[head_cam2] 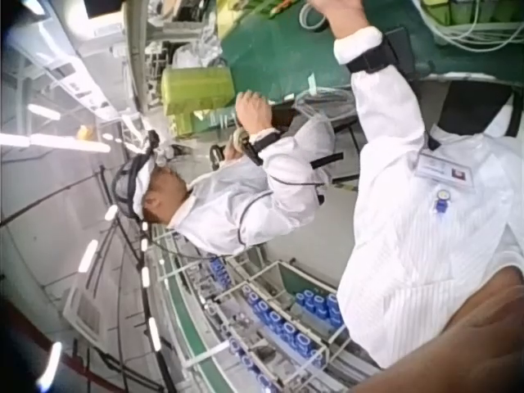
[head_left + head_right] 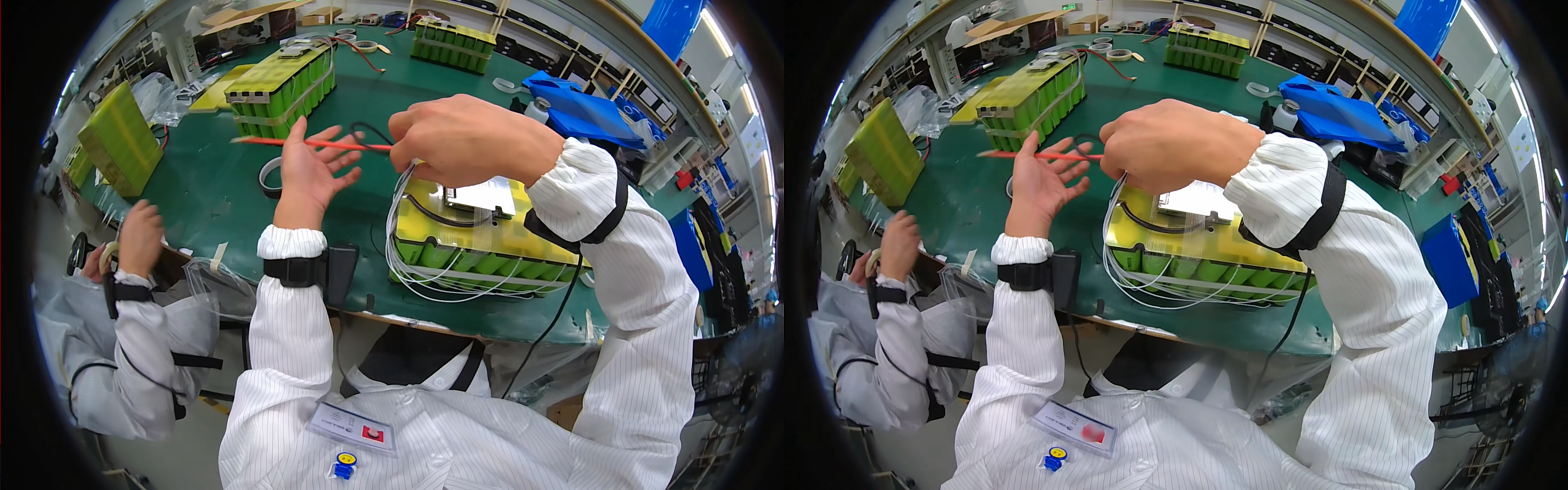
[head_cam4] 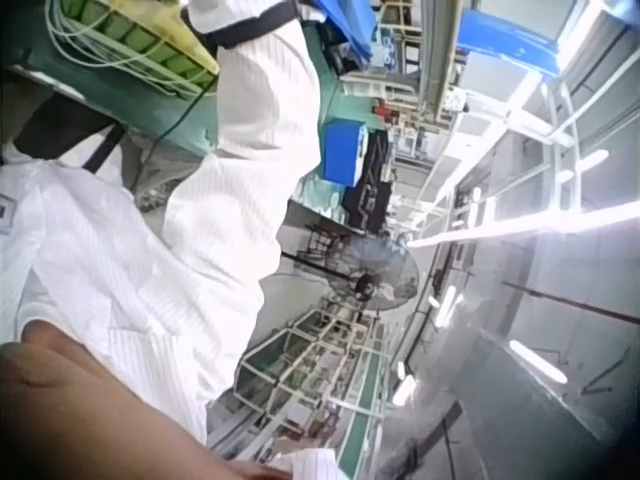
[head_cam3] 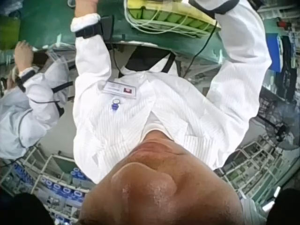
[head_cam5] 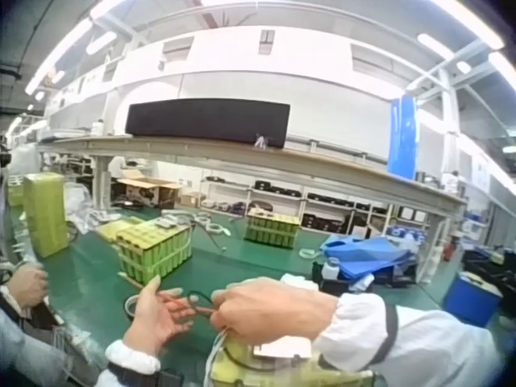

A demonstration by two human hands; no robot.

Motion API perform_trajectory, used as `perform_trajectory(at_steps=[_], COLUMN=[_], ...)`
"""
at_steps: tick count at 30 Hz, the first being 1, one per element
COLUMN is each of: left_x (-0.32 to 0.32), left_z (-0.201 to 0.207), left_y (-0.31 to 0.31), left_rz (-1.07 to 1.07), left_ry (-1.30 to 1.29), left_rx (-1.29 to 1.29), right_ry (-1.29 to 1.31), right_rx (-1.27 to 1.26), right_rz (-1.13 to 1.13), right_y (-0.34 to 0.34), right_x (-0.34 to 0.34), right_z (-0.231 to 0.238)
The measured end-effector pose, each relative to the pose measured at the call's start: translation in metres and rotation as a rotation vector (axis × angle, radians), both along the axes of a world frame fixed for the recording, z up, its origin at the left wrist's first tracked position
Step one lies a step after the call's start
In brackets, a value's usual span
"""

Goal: Assemble large battery packs by securing components with tape and organizing wires.

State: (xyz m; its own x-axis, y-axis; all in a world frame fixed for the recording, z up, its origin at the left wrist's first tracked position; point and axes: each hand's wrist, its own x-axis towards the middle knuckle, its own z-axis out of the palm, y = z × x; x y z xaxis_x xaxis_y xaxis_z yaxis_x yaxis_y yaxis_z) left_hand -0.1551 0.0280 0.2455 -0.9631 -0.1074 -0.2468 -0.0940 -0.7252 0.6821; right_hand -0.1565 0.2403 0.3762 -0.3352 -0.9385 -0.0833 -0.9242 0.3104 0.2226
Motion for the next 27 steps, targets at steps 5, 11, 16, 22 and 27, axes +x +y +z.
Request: perform_trajectory(at_steps=[5, 11, 16, 22, 27], left_x=[0.016, 0.078, 0.092, 0.089, 0.114], left_z=[-0.024, -0.001, 0.005, -0.023, -0.02], left_y=[-0.015, 0.011, 0.028, 0.028, 0.028], left_rz=[0.086, -0.003, -0.281, -0.287, -0.333], left_ry=[-0.131, 0.165, 0.334, 0.43, 0.289], left_rx=[-0.311, -0.715, -0.674, -0.569, -0.42], right_ry=[0.096, 0.107, 0.099, 0.088, 0.055], right_rx=[-0.035, -0.16, -0.066, -0.059, -0.04], right_rz=[0.075, 0.166, 0.071, 0.124, 0.145], right_y=[-0.002, -0.006, -0.011, -0.017, -0.021], right_x=[0.003, -0.002, 0.005, 0.009, 0.01], right_z=[-0.004, -0.012, -0.007, -0.016, -0.021])
